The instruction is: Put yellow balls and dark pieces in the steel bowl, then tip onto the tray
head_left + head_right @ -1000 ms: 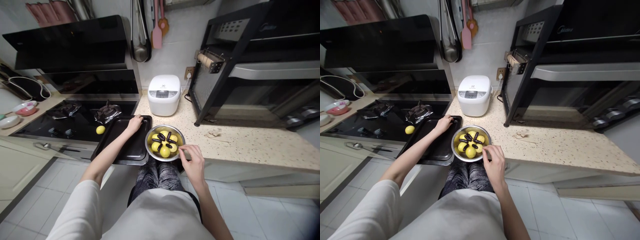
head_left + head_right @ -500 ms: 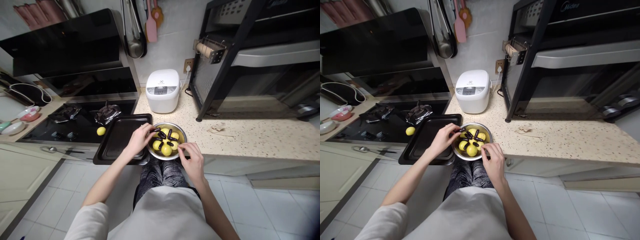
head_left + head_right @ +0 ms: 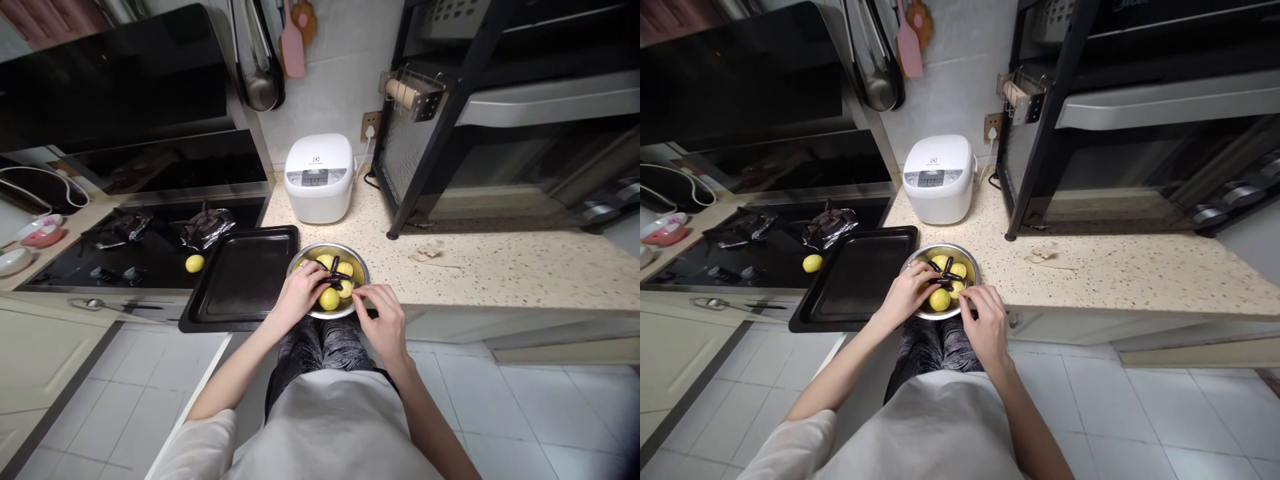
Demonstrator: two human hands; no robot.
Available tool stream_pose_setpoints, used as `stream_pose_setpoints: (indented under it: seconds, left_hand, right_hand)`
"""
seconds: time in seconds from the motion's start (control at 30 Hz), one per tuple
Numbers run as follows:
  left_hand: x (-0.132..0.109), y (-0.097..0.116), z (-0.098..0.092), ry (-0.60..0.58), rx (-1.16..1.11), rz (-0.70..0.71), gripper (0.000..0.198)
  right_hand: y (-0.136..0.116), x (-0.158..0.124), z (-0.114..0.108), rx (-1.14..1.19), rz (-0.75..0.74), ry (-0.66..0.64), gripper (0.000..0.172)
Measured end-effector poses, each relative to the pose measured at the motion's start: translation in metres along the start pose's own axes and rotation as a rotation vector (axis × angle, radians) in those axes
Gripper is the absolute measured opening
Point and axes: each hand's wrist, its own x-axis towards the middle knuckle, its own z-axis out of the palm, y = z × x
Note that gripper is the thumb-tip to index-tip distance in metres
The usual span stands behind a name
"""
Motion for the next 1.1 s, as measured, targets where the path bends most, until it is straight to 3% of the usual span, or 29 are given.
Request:
stream_pose_setpoints:
  seconds: [0.2,0.5,0.6,0.83,1.1]
  left_hand:
    - [-0.004,-0.001,-0.001,0.027,-0.021,-0.029,0.018]
    - [-0.038,0.013,-0.032,0.348,-0.103,-0.212,0.012]
    - [-0.051,0.014,-0.038,0.401,-0.069,-0.248,0.014]
    - [-0.06,0.009,-0.042,0.384,-0.047,-0.239,0.016]
    - [-0.062,0.011,-0.028,0.183,-0.091,-0.149,0.035]
  right_hand:
    - [0.001,0.0,0.001,-0.001,-0.003,0.002,0.011]
    - [0.004,-0.002,0.004,0.003,0.018,-0.01,0.011]
    - [0.005,-0.003,0.006,-0.005,0.012,-0.008,0.011]
    - [0.005,-0.004,0.004,-0.019,0.006,-0.022,0.01]
    - [0.008,-0.002,0.004,-0.053,0.001,-0.066,0.01]
